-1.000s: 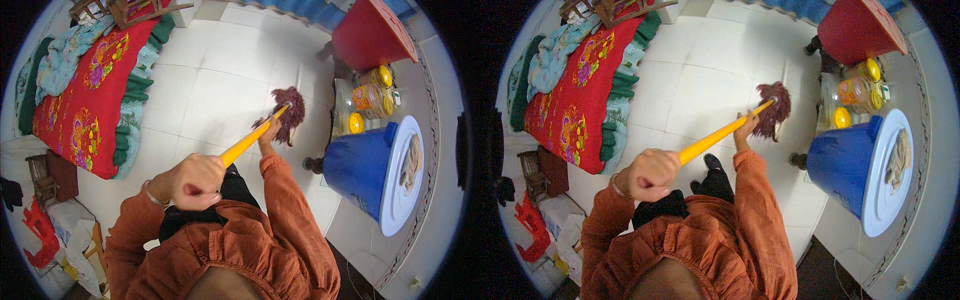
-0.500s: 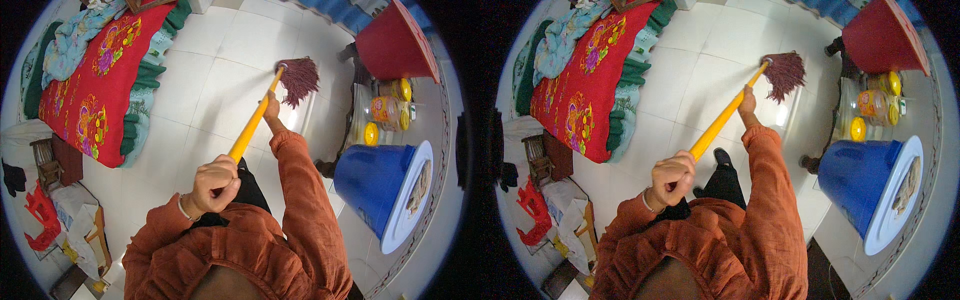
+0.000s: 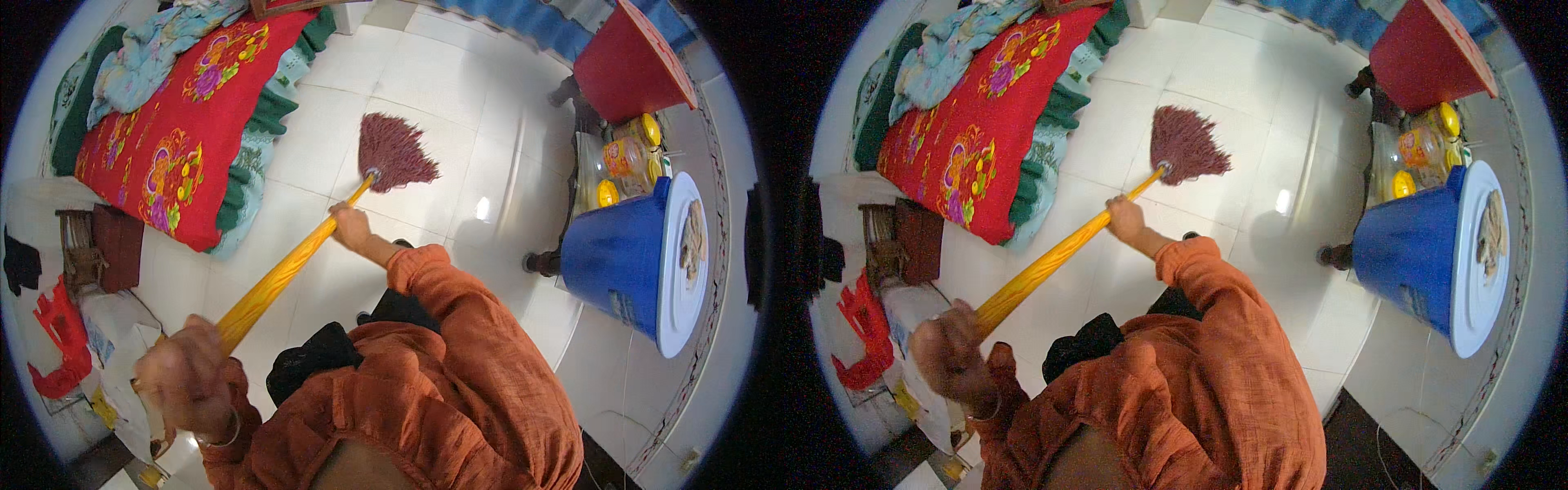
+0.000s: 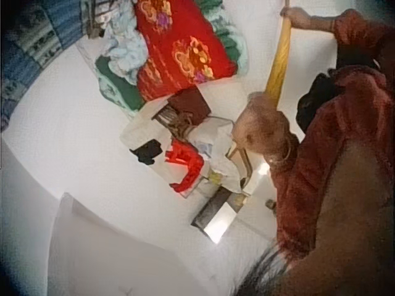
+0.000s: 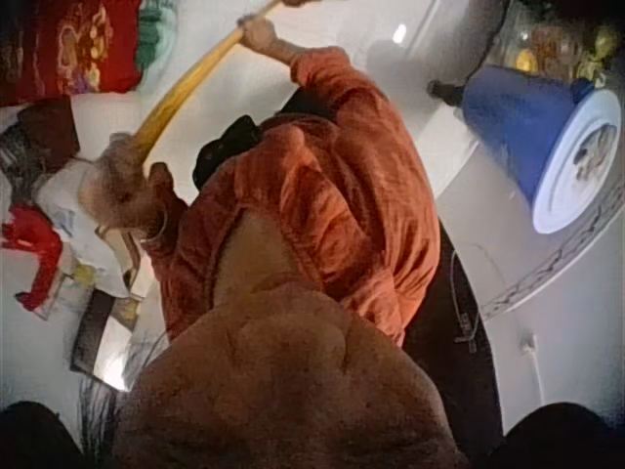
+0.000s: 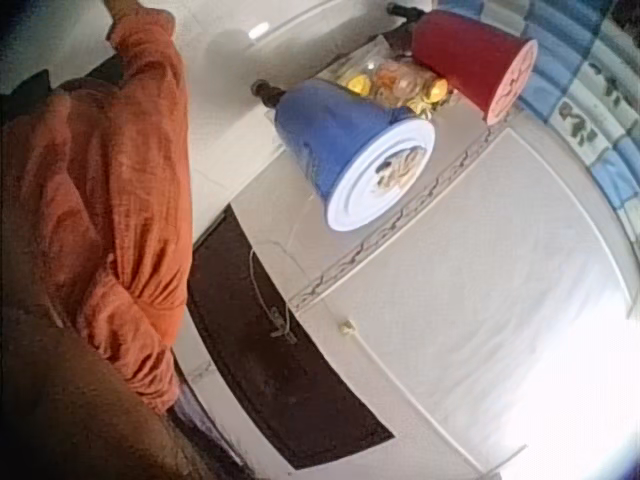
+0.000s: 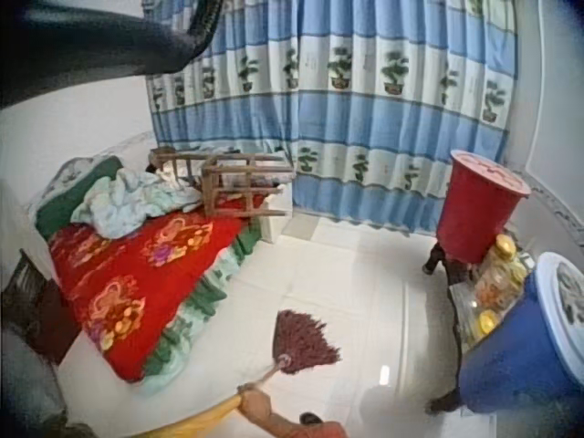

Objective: The person mops a white tiled floor in a cluttered room using a yellow-handled string mop. They move the mop back and forth across the floor, navigating around furniture, boxes, and piles of laundry. The person adjusts their grip and position to clean different sections of the room.

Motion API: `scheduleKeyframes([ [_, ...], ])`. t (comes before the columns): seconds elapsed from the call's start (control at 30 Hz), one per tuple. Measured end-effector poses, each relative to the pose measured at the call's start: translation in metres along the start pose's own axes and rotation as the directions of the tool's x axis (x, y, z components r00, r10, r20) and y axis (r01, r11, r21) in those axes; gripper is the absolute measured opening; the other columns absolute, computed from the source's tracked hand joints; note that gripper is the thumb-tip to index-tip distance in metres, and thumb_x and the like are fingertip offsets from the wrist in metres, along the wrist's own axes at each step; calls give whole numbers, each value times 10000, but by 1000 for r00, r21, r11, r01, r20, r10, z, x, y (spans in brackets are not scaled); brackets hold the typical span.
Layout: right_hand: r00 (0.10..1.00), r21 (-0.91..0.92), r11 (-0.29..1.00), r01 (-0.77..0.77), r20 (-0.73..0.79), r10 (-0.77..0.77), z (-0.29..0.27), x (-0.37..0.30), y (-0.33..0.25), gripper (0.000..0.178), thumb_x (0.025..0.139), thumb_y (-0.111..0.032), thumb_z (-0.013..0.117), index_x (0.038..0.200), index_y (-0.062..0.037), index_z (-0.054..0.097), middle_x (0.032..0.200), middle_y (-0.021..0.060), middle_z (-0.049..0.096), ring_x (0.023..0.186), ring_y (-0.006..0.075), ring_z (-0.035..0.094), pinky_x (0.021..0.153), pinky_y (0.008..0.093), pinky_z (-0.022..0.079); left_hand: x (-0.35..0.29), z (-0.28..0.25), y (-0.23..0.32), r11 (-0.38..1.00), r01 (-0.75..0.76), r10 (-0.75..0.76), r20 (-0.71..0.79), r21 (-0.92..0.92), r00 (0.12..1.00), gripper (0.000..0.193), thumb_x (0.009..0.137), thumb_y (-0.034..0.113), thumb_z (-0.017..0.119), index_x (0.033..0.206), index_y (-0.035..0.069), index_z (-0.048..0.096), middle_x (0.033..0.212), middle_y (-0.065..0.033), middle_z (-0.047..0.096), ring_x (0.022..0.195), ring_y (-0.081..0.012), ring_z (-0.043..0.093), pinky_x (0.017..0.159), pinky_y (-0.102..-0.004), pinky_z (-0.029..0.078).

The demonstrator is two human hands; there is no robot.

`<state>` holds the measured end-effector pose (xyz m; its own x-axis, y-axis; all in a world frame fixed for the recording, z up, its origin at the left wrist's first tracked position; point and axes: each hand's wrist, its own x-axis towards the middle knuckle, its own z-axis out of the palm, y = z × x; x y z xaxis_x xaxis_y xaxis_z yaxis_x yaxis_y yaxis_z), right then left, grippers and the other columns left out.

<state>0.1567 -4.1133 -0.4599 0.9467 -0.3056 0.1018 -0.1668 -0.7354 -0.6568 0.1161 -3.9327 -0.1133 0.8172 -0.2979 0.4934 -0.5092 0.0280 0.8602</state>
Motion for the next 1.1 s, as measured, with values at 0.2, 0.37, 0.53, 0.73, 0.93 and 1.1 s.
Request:
scheduleKeyframes([
  [0.2, 944, 171, 974, 151, 266, -193, 69, -103, -138, 304, 634, -309, 667, 748, -43, 575, 769, 151, 588, 690, 314, 596, 599, 403, 496, -48, -128, 69, 990, 91, -105, -133, -106, 986, 416, 937, 274, 371, 547, 154, 288, 437, 39, 221, 388, -77, 184, 616, -278, 374],
  [0.37, 717, 322, 895, 309, 539, -442, 120, -176, -206, 299, 657, -318, 669, 757, -43, 607, 742, 147, 608, 715, 307, 608, 625, 425, 490, -87, -160, 110, 998, 54, -43, -422, 13, 906, 408, 957, 288, 317, 576, 146, 281, 425, 42, 220, 384, -51, 177, 444, -167, 294],
  [0.53, 233, 559, 708, 431, 689, -686, 171, -213, -227, 234, 657, -211, 683, 797, -45, 596, 816, 157, 587, 831, 321, 574, 726, 424, 458, -130, -191, 127, 988, 120, -108, -120, 95, 987, 360, 905, 342, 459, 634, 123, 367, 453, 39, 300, 377, -69, 282, 375, -208, 338],
  [0.73, 74, 692, 601, 399, 629, -774, 139, -207, -213, 209, 637, -153, 660, 809, -47, 607, 832, 131, 597, 836, 315, 571, 743, 410, 456, -157, -161, 156, 941, 59, -34, -82, 334, 996, 351, 876, 410, 482, 687, 132, 380, 529, 11, 400, 418, -87, 373, 427, -222, 385],
  [0.93, 333, 684, 637, 357, 543, -770, 85, -162, -126, 192, 599, -93, 601, 786, -57, 573, 757, 137, 582, 791, 340, 566, 667, 431, 446, -147, -103, 136, 910, 10, 53, -139, 414, 989, 417, 892, 482, 385, 671, 133, 333, 533, 10, 335, 438, -83, 346, 456, -242, 390],
  [1.1, 549, 546, 750, 373, 522, -653, 52, -129, -42, 231, 597, -91, 581, 828, -77, 574, 770, 130, 583, 838, 338, 549, 680, 439, 448, -126, -11, 123, 874, -53, 171, -204, 483, 964, 420, 910, 473, 347, 666, 133, 311, 544, 9, 314, 446, -85, 314, 500, -272, 398],
])
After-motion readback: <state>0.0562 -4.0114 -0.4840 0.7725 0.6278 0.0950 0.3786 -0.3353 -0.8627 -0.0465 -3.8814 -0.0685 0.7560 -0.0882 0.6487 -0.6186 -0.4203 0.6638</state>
